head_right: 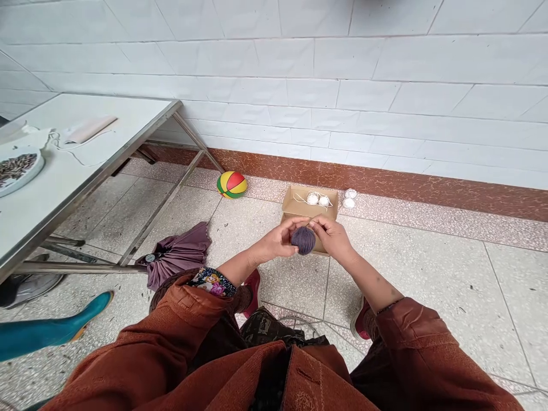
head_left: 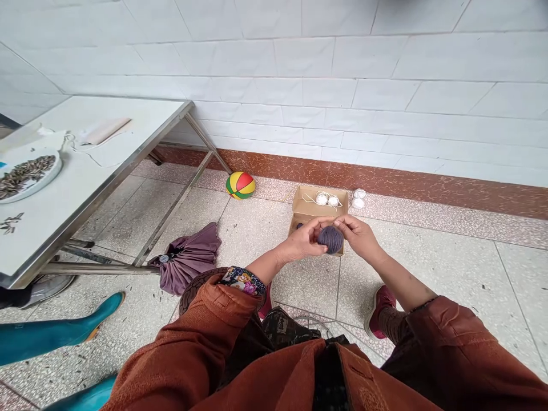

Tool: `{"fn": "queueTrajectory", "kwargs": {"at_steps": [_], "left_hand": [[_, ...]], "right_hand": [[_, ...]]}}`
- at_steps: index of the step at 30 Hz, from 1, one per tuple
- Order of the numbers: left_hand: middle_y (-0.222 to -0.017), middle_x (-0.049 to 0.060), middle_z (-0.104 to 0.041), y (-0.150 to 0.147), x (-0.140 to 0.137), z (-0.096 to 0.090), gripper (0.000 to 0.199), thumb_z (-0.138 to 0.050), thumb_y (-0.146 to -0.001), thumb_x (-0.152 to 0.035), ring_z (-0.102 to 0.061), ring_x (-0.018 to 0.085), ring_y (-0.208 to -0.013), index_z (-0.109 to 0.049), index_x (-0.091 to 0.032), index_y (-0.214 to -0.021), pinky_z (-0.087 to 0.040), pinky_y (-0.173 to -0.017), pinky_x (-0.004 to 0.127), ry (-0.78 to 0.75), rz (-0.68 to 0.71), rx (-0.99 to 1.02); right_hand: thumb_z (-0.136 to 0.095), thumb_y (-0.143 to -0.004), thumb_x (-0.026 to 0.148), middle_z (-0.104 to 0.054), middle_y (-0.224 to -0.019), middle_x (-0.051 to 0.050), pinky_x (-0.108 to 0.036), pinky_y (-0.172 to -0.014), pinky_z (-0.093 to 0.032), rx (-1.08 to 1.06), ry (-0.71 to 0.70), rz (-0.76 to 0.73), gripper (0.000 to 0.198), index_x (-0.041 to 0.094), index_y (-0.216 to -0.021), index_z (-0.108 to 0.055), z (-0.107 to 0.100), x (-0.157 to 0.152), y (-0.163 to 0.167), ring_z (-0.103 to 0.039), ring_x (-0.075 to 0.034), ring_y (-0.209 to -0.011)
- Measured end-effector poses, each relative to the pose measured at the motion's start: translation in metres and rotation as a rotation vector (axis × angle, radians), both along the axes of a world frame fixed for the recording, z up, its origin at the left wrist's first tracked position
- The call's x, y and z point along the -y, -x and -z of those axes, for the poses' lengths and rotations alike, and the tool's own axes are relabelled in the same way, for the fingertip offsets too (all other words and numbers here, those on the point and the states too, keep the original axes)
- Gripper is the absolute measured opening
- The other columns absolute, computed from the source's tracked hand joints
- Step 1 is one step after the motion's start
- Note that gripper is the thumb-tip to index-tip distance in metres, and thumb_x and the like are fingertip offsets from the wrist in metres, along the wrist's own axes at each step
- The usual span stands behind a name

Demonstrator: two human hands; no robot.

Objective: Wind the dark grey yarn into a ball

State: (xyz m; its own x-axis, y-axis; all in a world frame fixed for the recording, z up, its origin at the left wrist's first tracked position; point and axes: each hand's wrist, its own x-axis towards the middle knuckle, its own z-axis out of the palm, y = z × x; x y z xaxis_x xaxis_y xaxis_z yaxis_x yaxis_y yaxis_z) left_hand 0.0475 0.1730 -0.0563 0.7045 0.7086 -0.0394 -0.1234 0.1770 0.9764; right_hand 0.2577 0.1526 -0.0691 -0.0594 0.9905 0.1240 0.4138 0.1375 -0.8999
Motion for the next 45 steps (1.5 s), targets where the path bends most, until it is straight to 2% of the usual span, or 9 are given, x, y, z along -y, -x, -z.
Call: {"fn": "queueTrajectory", "kwargs": {"at_steps": [6,11,16,21,27,33,37,40,45], "left_hand": [[-0.112,0.008,-0.069,-0.002,-0.009,0.008,0.050,-0.081,-0.067,-0.028,-0.062,0.021,-0.105,-0.066,-0.017,-0.113,-0.044,-0.102,0.036,0.157,-0.293,0.066],[-0.106,0.006,-0.069,-0.002,-0.016,0.020,0.051,-0.078,-0.067,-0.022,-0.063,0.019,-0.098,-0.062,-0.017,-0.115,-0.046,-0.099,0.037,0.023,-0.407,-0.179],[-0.115,0.008,-0.068,-0.003,-0.013,0.019,0.050,-0.076,-0.072,-0.027,-0.062,0.023,-0.105,-0.064,-0.019,-0.120,-0.046,-0.100,0.040,-0.115,-0.308,-0.243],[-0.133,0.010,-0.063,-0.001,-0.004,0.009,0.062,-0.075,-0.078,-0.031,-0.058,0.027,-0.119,-0.060,-0.025,-0.137,-0.043,-0.107,0.044,-0.212,-0.128,-0.224],[-0.117,0.008,-0.064,-0.001,0.006,0.005,0.075,-0.064,-0.083,-0.039,-0.061,0.017,-0.080,-0.041,-0.032,-0.154,-0.049,-0.072,0.032,0.112,0.065,-0.051],[-0.111,0.008,-0.066,-0.005,0.009,-0.002,0.064,-0.066,-0.075,-0.034,-0.061,0.014,-0.075,-0.054,-0.022,-0.137,-0.044,-0.067,0.027,0.375,-0.077,0.194],[-0.110,0.009,-0.067,-0.003,0.002,-0.002,0.054,-0.073,-0.075,-0.031,-0.067,0.017,-0.085,-0.055,-0.019,-0.124,-0.051,-0.080,0.032,0.419,-0.180,0.229],[-0.108,0.008,-0.066,0.000,-0.002,0.000,0.048,-0.074,-0.078,-0.035,-0.066,0.016,-0.086,-0.056,-0.018,-0.119,-0.052,-0.082,0.032,0.388,-0.248,0.138],[-0.111,0.005,-0.066,0.004,-0.007,0.006,0.046,-0.074,-0.078,-0.035,-0.061,0.016,-0.094,-0.059,-0.020,-0.119,-0.047,-0.078,0.027,0.126,-0.346,-0.134]], "right_hand": [[-0.050,-0.097,0.038,-0.066,-0.075,-0.001,-0.030,-0.066,-0.046,0.154,0.015,-0.189,0.026,0.023,-0.085,-0.066,0.017,0.018,0.020,-0.060,-0.018,-0.070],[-0.054,-0.100,0.041,-0.068,-0.080,-0.001,-0.029,-0.070,-0.049,0.126,-0.071,-0.364,0.026,0.023,-0.088,-0.069,-0.004,0.023,0.021,-0.062,-0.017,-0.072],[-0.059,-0.097,0.044,-0.074,-0.089,-0.004,-0.034,-0.078,-0.052,-0.016,-0.121,-0.188,0.025,0.024,-0.093,-0.073,-0.024,0.011,0.007,-0.067,-0.020,-0.082],[-0.061,-0.095,0.046,-0.070,-0.083,-0.003,-0.035,-0.078,-0.051,-0.026,-0.143,-0.021,0.026,0.023,-0.087,-0.071,-0.017,0.000,0.001,-0.063,-0.020,-0.079],[-0.054,-0.095,0.045,-0.058,-0.066,0.001,-0.029,-0.062,-0.044,0.012,-0.014,0.047,0.029,0.023,-0.078,-0.061,0.001,0.000,0.006,-0.053,-0.017,-0.062],[-0.048,-0.093,0.035,-0.068,-0.076,-0.002,-0.030,-0.066,-0.046,0.087,0.076,-0.052,0.021,0.022,-0.091,-0.064,0.022,0.009,0.017,-0.061,-0.020,-0.068],[-0.048,-0.094,0.032,-0.068,-0.076,-0.003,-0.030,-0.065,-0.045,0.223,0.070,-0.156,0.021,0.022,-0.095,-0.066,0.029,0.016,0.022,-0.061,-0.020,-0.068],[-0.048,-0.098,0.034,-0.066,-0.076,-0.002,-0.028,-0.064,-0.043,0.252,0.020,-0.267,0.023,0.022,-0.093,-0.067,0.022,0.018,0.021,-0.059,-0.018,-0.066],[-0.052,-0.099,0.040,-0.059,-0.069,0.001,-0.026,-0.060,-0.040,0.140,0.017,-0.350,0.027,0.021,-0.085,-0.065,-0.002,0.018,0.015,-0.052,-0.014,-0.060]]}}
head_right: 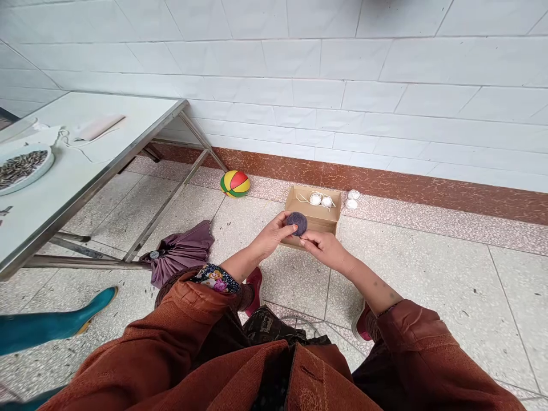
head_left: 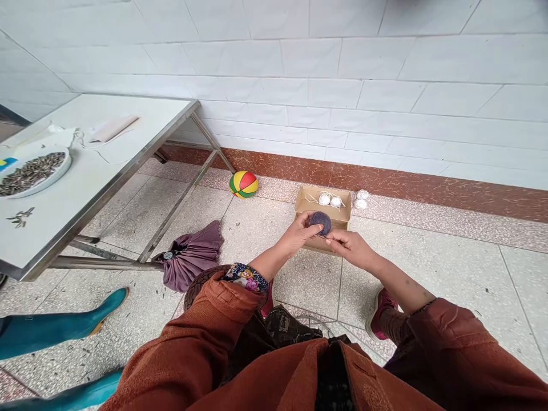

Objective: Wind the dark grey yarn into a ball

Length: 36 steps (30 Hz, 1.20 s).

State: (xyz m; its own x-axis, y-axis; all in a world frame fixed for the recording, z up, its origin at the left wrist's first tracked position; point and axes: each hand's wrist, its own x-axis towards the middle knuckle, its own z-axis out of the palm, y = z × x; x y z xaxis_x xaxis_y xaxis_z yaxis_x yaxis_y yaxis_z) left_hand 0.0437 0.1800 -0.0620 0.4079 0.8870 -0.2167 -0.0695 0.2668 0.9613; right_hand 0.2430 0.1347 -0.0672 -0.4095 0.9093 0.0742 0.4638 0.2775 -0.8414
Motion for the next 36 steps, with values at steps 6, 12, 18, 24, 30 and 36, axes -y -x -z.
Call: {"fn": "queueTrajectory", "kwargs": {"at_steps": [6,12,18,24,30,36], "left_hand": [[-0.110,0.006,-0.068,-0.004,-0.001,0.006,0.045,-0.072,-0.074,-0.027,-0.062,0.021,-0.100,-0.063,-0.018,-0.118,-0.047,-0.095,0.037,-0.228,0.084,-0.223],[-0.111,0.008,-0.068,-0.005,0.005,0.007,0.065,-0.076,-0.071,-0.025,-0.062,0.023,-0.101,-0.059,-0.019,-0.133,-0.048,-0.094,0.039,-0.238,0.342,-0.160],[-0.118,0.008,-0.066,-0.009,0.014,0.003,0.077,-0.083,-0.072,-0.033,-0.064,0.018,-0.097,-0.053,-0.026,-0.143,-0.051,-0.081,0.030,0.111,0.355,0.303],[-0.124,0.015,-0.067,-0.006,0.009,-0.005,0.055,-0.084,-0.072,-0.034,-0.066,0.020,-0.098,-0.068,-0.016,-0.122,-0.053,-0.086,0.034,0.250,0.140,0.448],[-0.106,0.007,-0.070,-0.004,-0.004,0.010,0.047,-0.081,-0.070,-0.026,-0.064,0.017,-0.096,-0.067,-0.017,-0.114,-0.050,-0.093,0.034,0.068,-0.058,0.151],[-0.118,0.009,-0.066,-0.003,-0.007,0.026,0.055,-0.082,-0.065,-0.024,-0.062,0.023,-0.107,-0.066,-0.018,-0.118,-0.047,-0.101,0.039,-0.190,-0.082,-0.169]], "right_hand": [[-0.065,-0.091,0.044,-0.059,-0.071,0.001,-0.026,-0.060,-0.040,-0.225,0.046,0.107,0.025,0.021,-0.083,-0.064,-0.016,-0.008,-0.010,-0.048,-0.013,-0.062],[-0.069,-0.088,0.047,-0.056,-0.070,0.002,-0.028,-0.064,-0.042,-0.404,0.030,0.257,0.026,0.022,-0.083,-0.064,-0.010,-0.015,-0.010,-0.048,-0.014,-0.065],[-0.062,-0.091,0.050,-0.057,-0.073,0.002,-0.029,-0.065,-0.043,-0.371,0.064,0.380,0.028,0.023,-0.084,-0.060,0.007,-0.015,-0.003,-0.050,-0.015,-0.067],[-0.046,-0.098,0.044,-0.063,-0.078,-0.002,-0.031,-0.066,-0.045,-0.097,0.068,0.309,0.024,0.023,-0.089,-0.054,0.023,-0.006,0.003,-0.057,-0.019,-0.068],[-0.045,-0.102,0.037,-0.066,-0.081,-0.003,-0.031,-0.067,-0.046,0.093,-0.054,0.080,0.022,0.024,-0.097,-0.062,0.014,0.008,0.008,-0.062,-0.020,-0.071],[-0.054,-0.101,0.036,-0.071,-0.087,-0.005,-0.031,-0.073,-0.051,-0.045,-0.206,0.010,0.022,0.023,-0.095,-0.071,-0.007,0.002,0.004,-0.066,-0.019,-0.078]]}}
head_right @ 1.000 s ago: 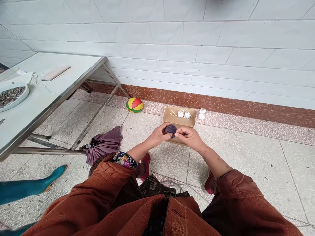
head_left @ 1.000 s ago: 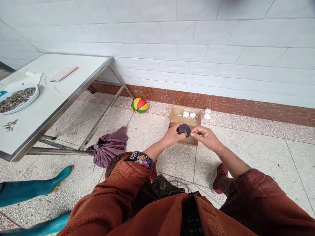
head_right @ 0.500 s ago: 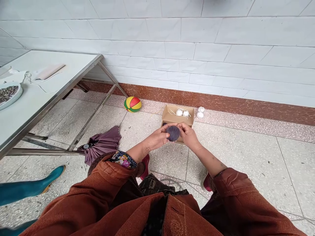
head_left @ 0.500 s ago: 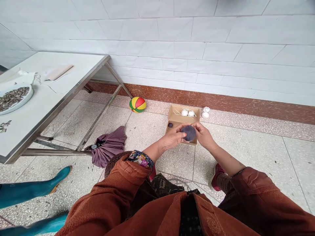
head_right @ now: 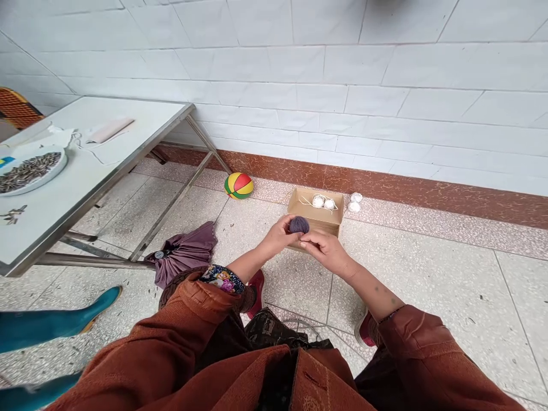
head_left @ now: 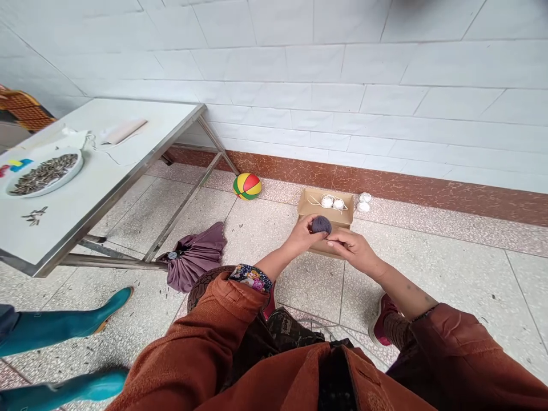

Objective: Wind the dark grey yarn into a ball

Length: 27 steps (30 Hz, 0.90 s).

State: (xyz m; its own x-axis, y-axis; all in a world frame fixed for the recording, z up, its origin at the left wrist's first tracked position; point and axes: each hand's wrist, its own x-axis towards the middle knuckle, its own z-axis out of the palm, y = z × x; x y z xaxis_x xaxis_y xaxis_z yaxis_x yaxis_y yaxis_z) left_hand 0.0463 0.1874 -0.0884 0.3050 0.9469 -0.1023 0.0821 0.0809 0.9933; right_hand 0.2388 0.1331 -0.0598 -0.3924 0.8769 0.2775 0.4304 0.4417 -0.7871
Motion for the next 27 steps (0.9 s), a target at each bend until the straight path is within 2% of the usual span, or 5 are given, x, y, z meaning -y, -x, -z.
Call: {"fn": "queueTrajectory", "kwargs": {"at_steps": [4,8,15,20,27], "left_hand": [[-0.119,0.010,-0.066,0.003,0.008,-0.005,0.060,-0.084,-0.067,-0.024,-0.062,0.023,-0.109,-0.066,-0.019,-0.124,-0.048,-0.097,0.039,0.051,0.283,0.047],[-0.119,0.008,-0.067,0.004,0.020,-0.019,0.077,-0.086,-0.068,-0.027,-0.062,0.022,-0.110,-0.057,-0.027,-0.139,-0.047,-0.096,0.037,0.210,0.407,0.344],[-0.112,0.009,-0.068,0.012,0.016,-0.032,0.051,-0.087,-0.067,-0.028,-0.065,0.018,-0.097,-0.067,-0.017,-0.113,-0.051,-0.089,0.035,0.343,0.161,0.556],[-0.103,0.006,-0.070,0.014,0.011,-0.028,0.050,-0.087,-0.063,-0.024,-0.064,0.017,-0.094,-0.065,-0.015,-0.108,-0.050,-0.091,0.035,0.245,0.008,0.375],[-0.102,0.005,-0.071,0.020,0.013,-0.031,0.051,-0.083,-0.065,-0.022,-0.063,0.016,-0.092,-0.064,-0.015,-0.112,-0.046,-0.097,0.035,0.061,0.020,0.137]], "right_hand": [[-0.058,-0.098,0.040,-0.071,-0.087,-0.005,-0.034,-0.079,-0.052,-0.101,-0.031,0.185,0.022,0.024,-0.091,-0.072,-0.002,-0.014,-0.010,-0.066,-0.021,-0.083],[-0.055,-0.097,0.047,-0.065,-0.076,-0.002,-0.033,-0.067,-0.049,-0.145,0.144,0.304,0.030,0.023,-0.085,-0.067,0.011,-0.021,-0.013,-0.059,-0.019,-0.069],[-0.049,-0.096,0.041,-0.070,-0.084,-0.004,-0.036,-0.076,-0.050,-0.022,0.160,0.182,0.026,0.023,-0.088,-0.065,0.028,-0.008,0.006,-0.064,-0.023,-0.080],[-0.049,-0.099,0.039,-0.071,-0.087,-0.004,-0.035,-0.077,-0.049,0.041,0.097,0.069,0.025,0.024,-0.092,-0.067,0.013,0.009,0.016,-0.065,-0.021,-0.080],[-0.059,-0.095,0.039,-0.070,-0.078,-0.002,-0.031,-0.071,-0.046,-0.051,0.061,0.034,0.022,0.023,-0.086,-0.071,-0.020,0.015,0.019,-0.061,-0.017,-0.071]]}}
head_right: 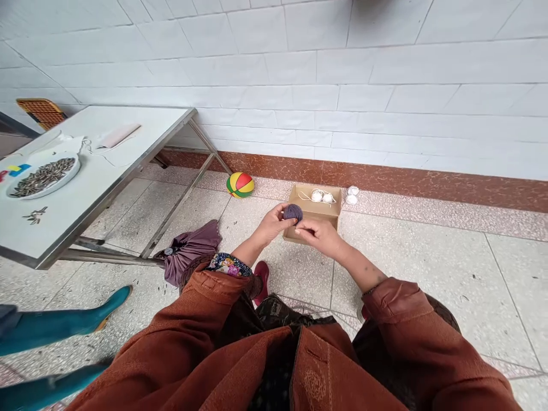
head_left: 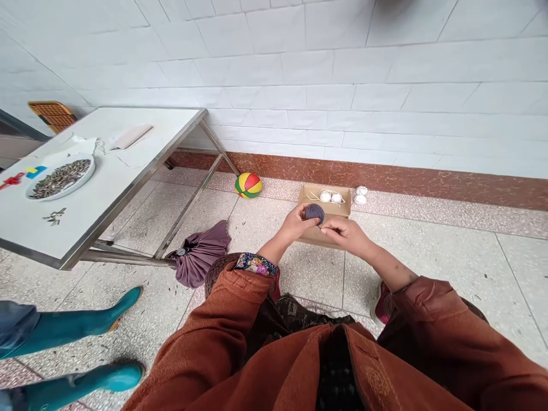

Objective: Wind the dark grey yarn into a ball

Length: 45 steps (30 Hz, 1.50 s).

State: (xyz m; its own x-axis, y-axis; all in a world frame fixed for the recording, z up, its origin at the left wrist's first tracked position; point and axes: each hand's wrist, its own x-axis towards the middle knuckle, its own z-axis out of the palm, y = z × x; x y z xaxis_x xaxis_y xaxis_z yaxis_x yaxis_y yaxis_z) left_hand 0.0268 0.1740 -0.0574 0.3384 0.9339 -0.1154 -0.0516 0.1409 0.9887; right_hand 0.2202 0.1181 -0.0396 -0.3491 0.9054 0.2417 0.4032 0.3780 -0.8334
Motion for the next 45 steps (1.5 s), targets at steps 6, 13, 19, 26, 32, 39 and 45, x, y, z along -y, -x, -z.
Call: {"fn": "queueTrajectory", "kwargs": {"at_steps": [6,13,19,26,32,39,45], "left_hand": [[-0.107,0.007,-0.071,-0.003,0.003,0.006,0.054,-0.083,-0.067,-0.030,-0.064,0.017,-0.093,-0.063,-0.015,-0.116,-0.047,-0.094,0.034,-0.021,-0.015,-0.010],[-0.105,0.007,-0.070,-0.008,0.022,0.006,0.045,-0.080,-0.069,-0.027,-0.062,0.019,-0.097,-0.070,-0.015,-0.111,-0.048,-0.090,0.033,0.014,0.172,-0.039],[-0.119,0.006,-0.064,-0.005,0.052,0.009,0.068,-0.083,-0.068,-0.033,-0.062,0.016,-0.092,-0.060,-0.026,-0.132,-0.051,-0.076,0.027,0.206,0.233,0.257],[-0.113,0.008,-0.068,-0.008,0.066,0.016,0.055,-0.086,-0.065,-0.028,-0.065,0.017,-0.096,-0.066,-0.017,-0.115,-0.050,-0.086,0.031,0.274,0.130,0.435],[-0.106,0.006,-0.069,-0.005,0.079,0.034,0.059,-0.090,-0.059,-0.028,-0.064,0.016,-0.094,-0.064,-0.017,-0.110,-0.049,-0.088,0.032,0.282,0.068,0.437],[-0.104,0.005,-0.068,-0.003,0.085,0.052,0.060,-0.090,-0.057,-0.034,-0.061,0.015,-0.093,-0.063,-0.016,-0.108,-0.049,-0.084,0.029,0.241,-0.124,0.239],[-0.093,0.002,-0.067,0.000,0.092,0.058,0.063,-0.086,-0.063,-0.038,-0.056,0.012,-0.078,-0.066,-0.016,-0.118,-0.043,-0.068,0.024,0.180,0.034,0.021]], "right_hand": [[-0.063,-0.092,0.042,-0.072,-0.086,-0.003,-0.034,-0.075,-0.049,-0.114,0.038,0.060,0.022,0.024,-0.085,-0.073,-0.010,-0.010,-0.003,-0.062,-0.018,-0.076],[-0.062,-0.093,0.043,-0.071,-0.081,-0.004,-0.036,-0.079,-0.048,-0.059,-0.046,0.108,0.024,0.024,-0.079,-0.070,-0.004,-0.019,-0.007,-0.062,-0.020,-0.078],[-0.058,-0.091,0.049,-0.067,-0.077,-0.004,-0.035,-0.075,-0.047,-0.080,-0.012,0.284,0.030,0.023,-0.077,-0.065,0.028,-0.011,-0.005,-0.060,-0.021,-0.075],[-0.047,-0.095,0.042,-0.071,-0.083,-0.004,-0.032,-0.073,-0.050,-0.041,0.063,0.361,0.027,0.022,-0.092,-0.065,0.059,0.028,0.012,-0.062,-0.020,-0.075],[-0.048,-0.095,0.047,-0.068,-0.077,-0.003,-0.032,-0.068,-0.049,0.032,0.051,0.332,0.028,0.024,-0.089,-0.062,0.072,0.067,0.011,-0.060,-0.020,-0.069],[-0.050,-0.099,0.042,-0.068,-0.088,-0.005,-0.036,-0.082,-0.052,0.129,-0.013,0.045,0.026,0.025,-0.090,-0.067,0.048,0.087,0.015,-0.065,-0.022,-0.086],[-0.053,-0.101,0.043,-0.068,-0.090,-0.007,-0.035,-0.082,-0.053,0.133,-0.093,0.047,0.028,0.026,-0.093,-0.073,0.028,0.081,0.012,-0.066,-0.023,-0.087]]}}
